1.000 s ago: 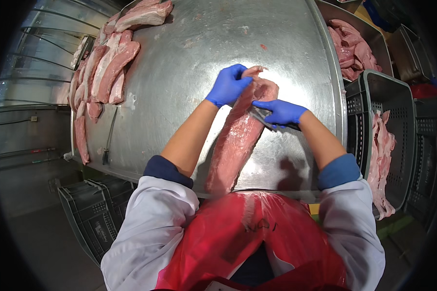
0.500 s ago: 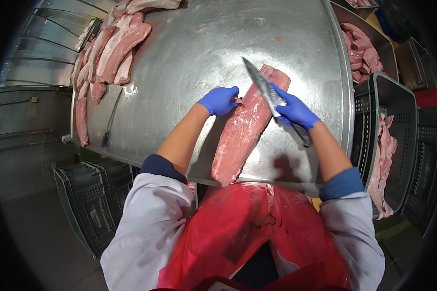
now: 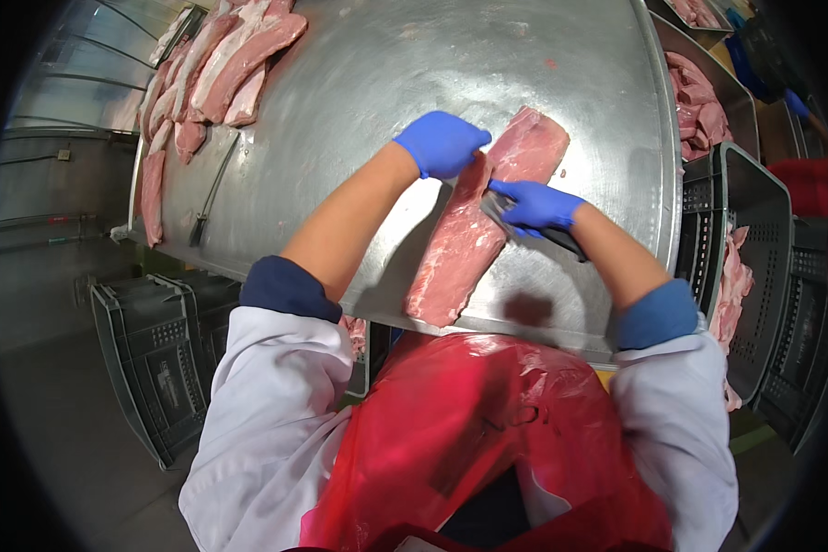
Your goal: The person trims fat and connective tissue from large cuts of raw meat using a knife. They repeatedly pick up pieces of meat, slice off unwanted parts, and place the trimmed meat into a metal tray while discarding the trimmings into a bin.
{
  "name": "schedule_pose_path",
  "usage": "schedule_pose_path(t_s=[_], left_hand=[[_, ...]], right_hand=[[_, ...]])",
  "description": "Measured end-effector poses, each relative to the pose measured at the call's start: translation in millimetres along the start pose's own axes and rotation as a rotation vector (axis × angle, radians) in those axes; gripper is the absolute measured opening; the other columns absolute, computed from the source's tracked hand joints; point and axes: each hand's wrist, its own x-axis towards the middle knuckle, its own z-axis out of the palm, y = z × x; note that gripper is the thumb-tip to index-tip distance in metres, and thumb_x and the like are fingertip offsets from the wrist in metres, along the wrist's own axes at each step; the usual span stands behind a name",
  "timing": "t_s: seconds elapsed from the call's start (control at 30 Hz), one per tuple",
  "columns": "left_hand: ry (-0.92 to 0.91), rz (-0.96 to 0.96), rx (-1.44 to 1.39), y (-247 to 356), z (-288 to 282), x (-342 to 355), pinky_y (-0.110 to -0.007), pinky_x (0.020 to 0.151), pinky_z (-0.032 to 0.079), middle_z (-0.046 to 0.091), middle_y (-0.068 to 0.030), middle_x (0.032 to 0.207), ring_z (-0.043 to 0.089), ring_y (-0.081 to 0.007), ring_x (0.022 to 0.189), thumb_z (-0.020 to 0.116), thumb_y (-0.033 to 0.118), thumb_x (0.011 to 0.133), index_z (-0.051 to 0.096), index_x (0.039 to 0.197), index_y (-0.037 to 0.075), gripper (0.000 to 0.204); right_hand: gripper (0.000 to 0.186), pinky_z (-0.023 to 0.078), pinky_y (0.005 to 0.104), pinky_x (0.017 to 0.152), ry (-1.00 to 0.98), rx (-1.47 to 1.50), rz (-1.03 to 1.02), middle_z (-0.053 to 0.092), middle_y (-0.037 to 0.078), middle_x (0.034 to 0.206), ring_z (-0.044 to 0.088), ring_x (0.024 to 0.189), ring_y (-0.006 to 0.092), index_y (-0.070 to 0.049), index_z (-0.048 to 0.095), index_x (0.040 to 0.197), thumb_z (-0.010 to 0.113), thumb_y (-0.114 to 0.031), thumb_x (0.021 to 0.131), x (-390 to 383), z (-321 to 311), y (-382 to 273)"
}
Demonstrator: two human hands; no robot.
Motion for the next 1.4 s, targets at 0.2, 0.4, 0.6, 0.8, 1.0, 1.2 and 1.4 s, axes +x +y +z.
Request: schedule_pose_path(t_s=[0.2,0.4,0.6,0.8,1.0,1.2,1.4], left_hand=[[0.08,-0.011,-0.067,-9.7,-18.6,-34.4,-0.047,0.076,0.052,0.071,-0.0151,0.093,0.067,-0.0387,0.091,0.064,0.018,0.09,0.064,0.102,0.01,0.015],[0.192,-0.022,-0.011,-26.2,-31.9,-79.6,-0.046,0.074,0.052,0.07,-0.0166,0.093,0.066,-0.0388,0.088,0.064,0.021,0.091,0.062,0.103,0.01,0.016],[0.334,0.048,0.07,-8.1,-56.8,-111.1,-0.047,0.073,0.052,0.069,-0.0152,0.093,0.066,-0.0393,0.086,0.064,0.02,0.092,0.061,0.103,0.009,0.016],[0.455,0.01,-0.001,-23.3,-84.9,-169.1,-0.045,0.071,0.051,0.068,-0.0156,0.089,0.065,-0.0386,0.084,0.067,0.017,0.09,0.059,0.103,0.008,0.017],[0.61,0.105,0.183,-10.6,-110.1,-220.2,-0.044,0.07,0.052,0.067,-0.0159,0.089,0.066,-0.0361,0.081,0.066,0.012,0.089,0.061,0.106,0.007,0.018],[0.6,-0.046,-0.02,14.2,-148.0,-310.7,-0.042,0.075,0.054,0.067,-0.016,0.094,0.068,-0.0306,0.083,0.066,0.006,0.085,0.063,0.109,0.002,0.024],[0.887,-0.29,0.023,24.4,-138.3,-484.8,-0.033,0.093,0.05,0.068,-0.0128,0.108,0.066,-0.022,0.102,0.062,-0.011,0.084,0.061,0.117,-0.005,0.033]], right_hand=[[0.076,0.051,0.0294,0.054,-0.071,0.107,-0.017,0.065,0.008,0.074,0.059,0.056,0.0136,-0.025,0.026,0.161,0.052,-0.01,0.091,-49.2,36.8,1.5],[0.081,0.055,0.0326,0.058,-0.033,-0.142,-0.114,0.066,0.01,0.074,0.063,0.058,0.016,-0.031,0.021,0.162,0.052,-0.009,0.09,-47.1,77.1,-11.2],[0.084,0.056,0.0298,0.06,0.024,0.077,-0.081,0.067,0.009,0.075,0.064,0.059,0.0152,-0.035,0.022,0.161,0.049,-0.002,0.088,-9.0,112.6,-7.0],[0.086,0.058,0.033,0.073,-0.04,-0.092,-0.215,0.069,0.012,0.081,0.068,0.067,0.0183,-0.034,0.023,0.161,0.053,-0.005,0.086,-43.8,145.3,15.8],[0.086,0.058,0.034,0.075,0.048,-0.034,-0.169,0.071,0.013,0.087,0.068,0.067,0.0182,-0.032,0.023,0.161,0.055,-0.006,0.086,27.0,178.9,-59.3],[0.077,0.057,0.0398,0.075,0.035,-0.166,-0.247,0.071,0.023,0.096,0.07,0.072,0.0328,-0.029,0.021,0.161,0.055,-0.019,0.093,31.1,212.6,-53.7],[0.074,0.054,0.0477,0.085,-0.129,-0.453,-0.366,0.069,0.029,0.101,0.07,0.088,0.0414,-0.033,0.024,0.159,0.057,-0.026,0.093,79.3,273.3,-108.4]])
